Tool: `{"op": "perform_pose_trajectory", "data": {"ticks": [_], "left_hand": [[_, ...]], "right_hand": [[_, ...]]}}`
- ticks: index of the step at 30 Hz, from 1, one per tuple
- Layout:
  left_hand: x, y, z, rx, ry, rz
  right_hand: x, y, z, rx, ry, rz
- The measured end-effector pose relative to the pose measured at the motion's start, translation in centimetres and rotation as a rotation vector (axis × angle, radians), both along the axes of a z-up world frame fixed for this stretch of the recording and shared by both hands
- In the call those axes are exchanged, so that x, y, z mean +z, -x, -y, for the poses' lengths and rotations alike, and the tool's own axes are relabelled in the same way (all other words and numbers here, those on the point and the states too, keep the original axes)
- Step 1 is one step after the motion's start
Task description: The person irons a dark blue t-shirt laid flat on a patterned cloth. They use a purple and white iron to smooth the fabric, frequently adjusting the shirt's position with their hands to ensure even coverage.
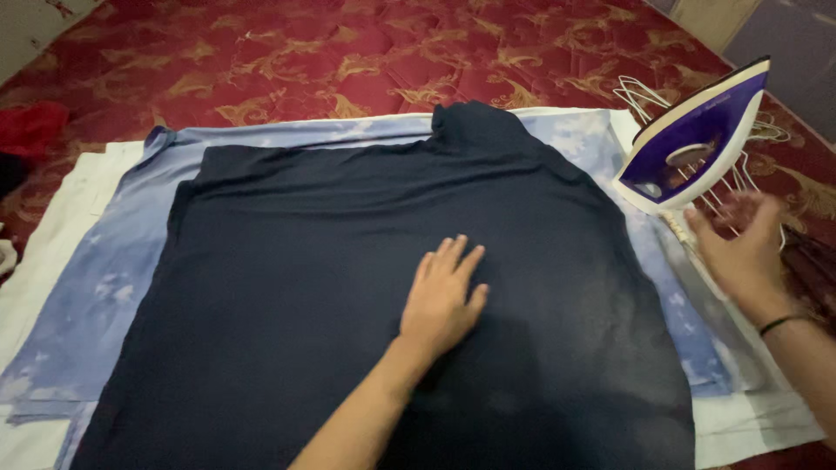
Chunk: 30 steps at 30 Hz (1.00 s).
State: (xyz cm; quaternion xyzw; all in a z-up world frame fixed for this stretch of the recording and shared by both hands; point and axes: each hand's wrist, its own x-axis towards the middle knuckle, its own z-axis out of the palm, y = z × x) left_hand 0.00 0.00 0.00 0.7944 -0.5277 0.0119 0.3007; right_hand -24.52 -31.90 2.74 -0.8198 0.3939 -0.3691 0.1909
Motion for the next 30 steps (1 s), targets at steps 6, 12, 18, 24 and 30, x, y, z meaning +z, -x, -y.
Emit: {"op": "perform_pose_trajectory", "data": {"ticks": [6, 12, 18, 24, 30], "left_hand": [[-0.8, 3.6, 4.0, -0.080, 0.080, -0.033], [-0.7, 3.4, 5.6, -0.070, 0.015, -0.052], [-1.0, 3.4, 5.3, -0.046, 0.012, -0.037], [-1.5, 3.3, 5.9, -0.010, -0.047, 0.000], [-2.0, 3.4, 5.7, 0.034, -0.057, 0.044]], "right_hand": [[2.3, -2.9, 3.8, 0.041, -0.295, 0.066], [5.9, -5.2, 3.3, 0.103, -0.131, -0.107], [10.6, -6.7, 0.9, 0.089, -0.036, -0.365], [12.2, -7.1, -6.2, 0.169, -0.104, -0.695], [9.5, -8.4, -12.4, 0.304, 0.132, -0.927]]}}
